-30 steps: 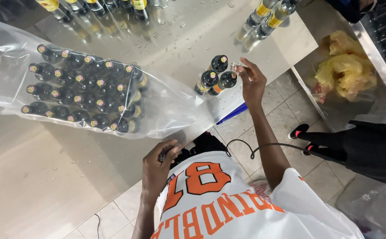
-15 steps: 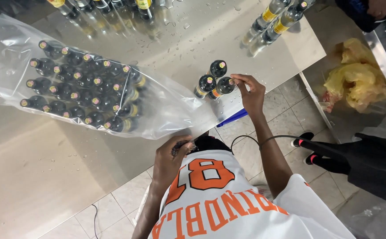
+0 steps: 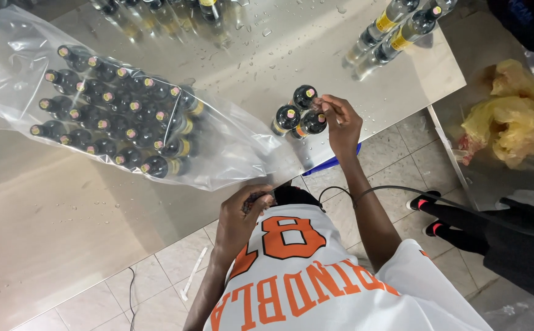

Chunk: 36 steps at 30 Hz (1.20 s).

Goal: The person applies small round stickers to the caps of multiple dark glass bottles arranged on a stainless steel table. They peel stickers from a roll, place them on bottle caps, and occasionally move bottles aside. Another person in a white coat is visible nearby, also handling bottles and labels.

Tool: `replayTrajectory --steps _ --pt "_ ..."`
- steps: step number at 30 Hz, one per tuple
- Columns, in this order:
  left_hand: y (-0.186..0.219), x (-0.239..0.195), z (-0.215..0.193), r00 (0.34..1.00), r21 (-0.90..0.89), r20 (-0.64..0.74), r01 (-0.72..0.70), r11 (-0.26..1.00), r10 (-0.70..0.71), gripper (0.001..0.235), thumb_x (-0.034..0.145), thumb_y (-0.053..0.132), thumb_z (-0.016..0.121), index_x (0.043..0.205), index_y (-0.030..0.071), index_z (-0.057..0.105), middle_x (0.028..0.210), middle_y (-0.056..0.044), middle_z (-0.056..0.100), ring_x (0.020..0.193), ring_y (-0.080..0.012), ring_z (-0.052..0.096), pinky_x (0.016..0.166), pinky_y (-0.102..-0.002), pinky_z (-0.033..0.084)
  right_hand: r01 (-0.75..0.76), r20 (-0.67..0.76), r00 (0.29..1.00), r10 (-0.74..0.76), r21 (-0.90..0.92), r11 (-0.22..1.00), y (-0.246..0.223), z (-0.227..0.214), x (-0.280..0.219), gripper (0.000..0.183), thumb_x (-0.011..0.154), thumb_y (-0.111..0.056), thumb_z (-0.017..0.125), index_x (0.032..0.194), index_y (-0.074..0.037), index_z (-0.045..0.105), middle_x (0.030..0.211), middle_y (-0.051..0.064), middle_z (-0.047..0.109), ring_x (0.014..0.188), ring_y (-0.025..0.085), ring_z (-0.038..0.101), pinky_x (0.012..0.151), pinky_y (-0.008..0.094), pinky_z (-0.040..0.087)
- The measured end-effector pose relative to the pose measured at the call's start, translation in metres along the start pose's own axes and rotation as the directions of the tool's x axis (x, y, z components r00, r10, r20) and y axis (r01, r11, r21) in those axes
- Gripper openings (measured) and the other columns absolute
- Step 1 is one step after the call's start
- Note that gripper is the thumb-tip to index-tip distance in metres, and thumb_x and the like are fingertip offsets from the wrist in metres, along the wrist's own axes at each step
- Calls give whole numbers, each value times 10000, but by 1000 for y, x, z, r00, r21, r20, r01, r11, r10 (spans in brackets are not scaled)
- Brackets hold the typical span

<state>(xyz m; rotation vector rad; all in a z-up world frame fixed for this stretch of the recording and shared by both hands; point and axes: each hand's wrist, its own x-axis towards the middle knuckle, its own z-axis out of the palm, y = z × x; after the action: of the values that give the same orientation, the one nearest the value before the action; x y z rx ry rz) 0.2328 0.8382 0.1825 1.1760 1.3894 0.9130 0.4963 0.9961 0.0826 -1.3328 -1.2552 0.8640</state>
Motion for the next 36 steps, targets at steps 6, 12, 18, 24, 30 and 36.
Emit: replayTrajectory --steps 6,12,18,24,30,36 --pt "10 4 0 1000 5 15 -17 1000 17 244 1029 161 771 1240 50 824 925 -188 849 788 -224 821 694 -372 692 -20 33 999 18 66 998 -11 -10 6 222 1126 38 618 1310 -22 728 1181 199 797 1134 269 773 1002 409 646" --pt "19 9 1 999 -31 34 -7 999 9 240 1026 149 766 1232 38 821 932 -210 848 818 -235 821 724 -373 697 9 54 999 -8 -6 1000 -18 -10 0 194 1105 44 664 1262 -19 758 1170 184 809 1127 275 789 998 404 645" --pt "13 12 1 999 -38 42 -11 999 13 236 1023 148 768 1228 46 825 928 -207 845 803 -228 817 720 -364 704 63 -25 998 -62 51 997 -6 -1 -3 183 1131 32 624 1290 9 711 1226 198 794 1159 278 765 973 393 653" --pt "14 13 -2 999 -41 45 -14 999 16 233 1038 167 759 1230 52 821 924 -198 842 755 -195 788 683 -362 697 83 37 996 -82 -44 996 -12 3 -2 191 1125 46 627 1280 -13 723 1235 176 801 1125 261 779 867 339 655" --pt "11 14 -4 999 -27 43 -28 999 29 244 1037 151 757 1251 50 816 956 -207 843 786 -223 809 689 -367 702 58 82 995 -53 -63 996 -10 -12 -3 194 1112 77 620 1265 17 722 1230 196 796 1163 312 771 982 406 646" --pt "8 17 -3 998 -61 46 -28 998 31 235 1044 120 740 1256 42 804 965 -209 838 800 -218 807 690 -369 702 91 167 982 -90 -1 996 -15 -25 -11 158 1086 74 667 1235 39 707 1253 217 784 1203 362 757 1023 442 629"
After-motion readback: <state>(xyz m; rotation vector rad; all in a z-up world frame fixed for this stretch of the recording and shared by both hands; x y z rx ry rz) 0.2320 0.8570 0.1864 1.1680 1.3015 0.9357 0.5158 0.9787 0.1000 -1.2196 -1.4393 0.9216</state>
